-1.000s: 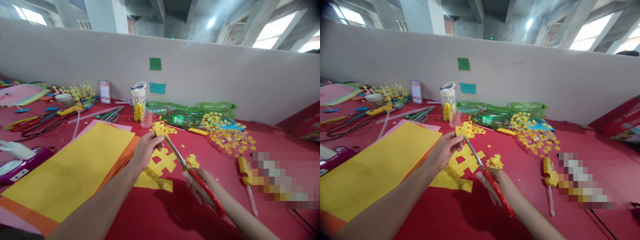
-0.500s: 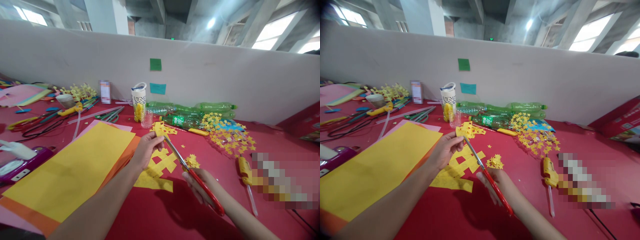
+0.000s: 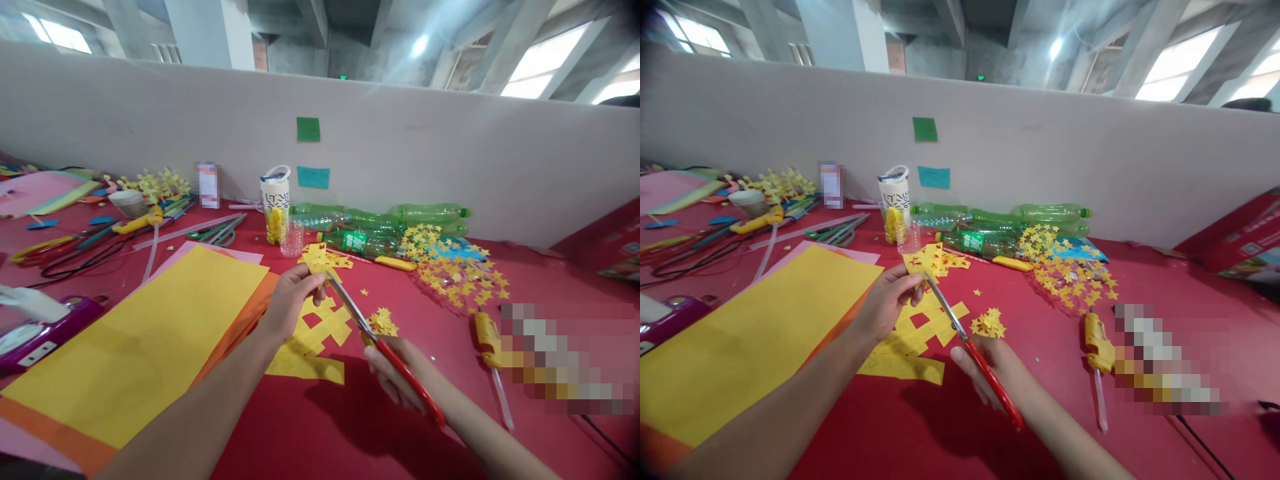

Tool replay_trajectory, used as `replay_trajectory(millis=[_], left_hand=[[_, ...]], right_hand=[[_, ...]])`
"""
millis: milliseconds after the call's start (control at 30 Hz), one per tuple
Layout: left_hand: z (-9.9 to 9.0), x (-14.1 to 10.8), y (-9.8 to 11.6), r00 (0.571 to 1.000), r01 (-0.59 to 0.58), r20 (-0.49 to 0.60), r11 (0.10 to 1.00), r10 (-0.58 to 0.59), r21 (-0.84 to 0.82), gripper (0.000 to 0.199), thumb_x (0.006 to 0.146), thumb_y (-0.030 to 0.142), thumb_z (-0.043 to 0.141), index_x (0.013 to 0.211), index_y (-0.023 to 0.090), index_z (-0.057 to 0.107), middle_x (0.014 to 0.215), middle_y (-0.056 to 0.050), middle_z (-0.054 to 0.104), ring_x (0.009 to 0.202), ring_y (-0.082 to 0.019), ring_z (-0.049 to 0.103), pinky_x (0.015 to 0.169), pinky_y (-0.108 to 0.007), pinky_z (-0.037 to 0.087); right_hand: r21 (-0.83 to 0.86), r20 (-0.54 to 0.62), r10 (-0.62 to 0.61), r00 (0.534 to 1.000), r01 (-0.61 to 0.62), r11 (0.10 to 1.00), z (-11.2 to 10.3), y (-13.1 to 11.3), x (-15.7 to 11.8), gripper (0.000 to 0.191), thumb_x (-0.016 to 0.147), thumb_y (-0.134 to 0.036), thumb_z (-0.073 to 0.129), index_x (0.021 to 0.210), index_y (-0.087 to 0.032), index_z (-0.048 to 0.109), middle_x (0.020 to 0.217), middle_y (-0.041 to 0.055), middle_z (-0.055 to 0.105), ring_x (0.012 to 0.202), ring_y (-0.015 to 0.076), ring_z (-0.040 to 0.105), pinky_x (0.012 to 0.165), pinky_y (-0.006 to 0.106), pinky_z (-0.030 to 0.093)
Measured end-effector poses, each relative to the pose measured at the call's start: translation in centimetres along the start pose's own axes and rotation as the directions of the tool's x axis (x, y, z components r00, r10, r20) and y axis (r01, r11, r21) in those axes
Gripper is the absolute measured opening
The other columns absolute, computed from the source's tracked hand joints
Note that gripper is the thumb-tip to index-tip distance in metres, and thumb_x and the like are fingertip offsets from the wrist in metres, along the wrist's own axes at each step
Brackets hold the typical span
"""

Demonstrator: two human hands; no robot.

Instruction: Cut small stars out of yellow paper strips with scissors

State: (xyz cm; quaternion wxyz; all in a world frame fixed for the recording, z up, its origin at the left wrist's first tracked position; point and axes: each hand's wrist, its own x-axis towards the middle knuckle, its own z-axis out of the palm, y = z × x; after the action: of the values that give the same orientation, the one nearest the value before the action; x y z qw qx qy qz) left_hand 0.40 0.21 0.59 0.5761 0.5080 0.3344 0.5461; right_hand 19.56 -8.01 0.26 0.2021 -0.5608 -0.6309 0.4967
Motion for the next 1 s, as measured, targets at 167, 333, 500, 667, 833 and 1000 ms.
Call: replay_trajectory(millis=[167, 333, 500, 667, 833, 1000], left_hand=[[0.16, -0.16, -0.17, 1.000, 0.003, 0.004, 1.000, -0.004, 0.015, 0.019, 0.077, 0.026, 0.054, 0.062, 0.016, 0.056, 0.054, 0.001, 0.053, 0.051, -0.009, 0.046, 0.053, -0.024, 0.036], [0.62, -0.47, -0.25, 0.999, 0.032, 0.009, 0.998, -0.033, 0.047, 0.029, 0.077, 0.030, 0.053, 0.053, 0.014, 0.058, 0.050, 0.000, 0.052, 0.050, -0.009, 0.045, 0.054, -0.025, 0.036], [0.40, -0.43, -0.13, 0.999, 0.053, 0.001, 0.998, -0.053, 0.021, 0.031, 0.076, 0.027, 0.054, 0.047, 0.015, 0.053, 0.045, 0.001, 0.048, 0.047, -0.008, 0.042, 0.051, -0.024, 0.033], [-0.08, -0.23, 0.16, 0.992, 0.121, 0.053, 0.991, -0.118, -0.062, 0.030, 0.074, 0.023, 0.052, 0.045, 0.016, 0.047, 0.041, 0.003, 0.041, 0.043, -0.007, 0.037, 0.048, -0.024, 0.028], [-0.24, -0.15, 0.11, 0.989, 0.127, 0.086, 0.987, -0.119, -0.096, 0.029, 0.073, 0.022, 0.052, 0.046, 0.016, 0.046, 0.041, 0.003, 0.041, 0.043, -0.007, 0.036, 0.048, -0.024, 0.028], [0.18, -0.32, -0.08, 0.994, 0.100, 0.052, 0.994, -0.098, -0.047, 0.031, 0.075, 0.025, 0.053, 0.046, 0.016, 0.049, 0.042, 0.002, 0.044, 0.044, -0.007, 0.038, 0.048, -0.024, 0.029]], right_hand=[[0.012, -0.017, -0.019, 1.000, 0.020, 1.000, 0.26, 0.04, -0.09, 0.047, 0.080, -0.062, 0.037, 0.066, -0.018, 0.043, 0.038, -0.0075, 0.040, 0.032, 0.0056, 0.036, 0.034, 0.016, 0.025], [0.043, 0.004, 0.009, 1.000, -0.010, 0.999, 0.36, 0.07, -0.09, 0.050, 0.078, -0.065, 0.036, 0.067, -0.018, 0.044, 0.037, -0.0078, 0.040, 0.031, 0.0058, 0.036, 0.033, 0.016, 0.025], [0.053, 0.033, -0.019, 0.999, 0.017, 0.998, 0.01, 0.45, 0.01, 0.047, 0.079, -0.063, 0.039, 0.067, -0.018, 0.045, 0.038, -0.0075, 0.041, 0.033, 0.0055, 0.037, 0.034, 0.015, 0.026], [0.048, 0.029, -0.022, 0.999, 0.020, 0.999, -0.12, 0.15, -0.13, 0.047, 0.077, -0.063, 0.040, 0.063, -0.019, 0.042, 0.034, -0.0087, 0.037, 0.029, 0.0053, 0.034, 0.032, 0.016, 0.023], [0.047, 0.032, 0.029, 0.999, -0.030, 0.998, 0.03, 0.25, -0.15, 0.042, 0.081, -0.056, 0.041, 0.062, -0.019, 0.042, 0.034, -0.0083, 0.039, 0.028, 0.0049, 0.035, 0.031, 0.014, 0.025], [0.063, 0.010, 0.053, 0.999, -0.054, 0.997, 0.49, 0.08, -0.21, 0.043, 0.082, -0.055, 0.038, 0.062, -0.018, 0.044, 0.034, -0.0078, 0.040, 0.027, 0.0048, 0.035, 0.030, 0.014, 0.025]])
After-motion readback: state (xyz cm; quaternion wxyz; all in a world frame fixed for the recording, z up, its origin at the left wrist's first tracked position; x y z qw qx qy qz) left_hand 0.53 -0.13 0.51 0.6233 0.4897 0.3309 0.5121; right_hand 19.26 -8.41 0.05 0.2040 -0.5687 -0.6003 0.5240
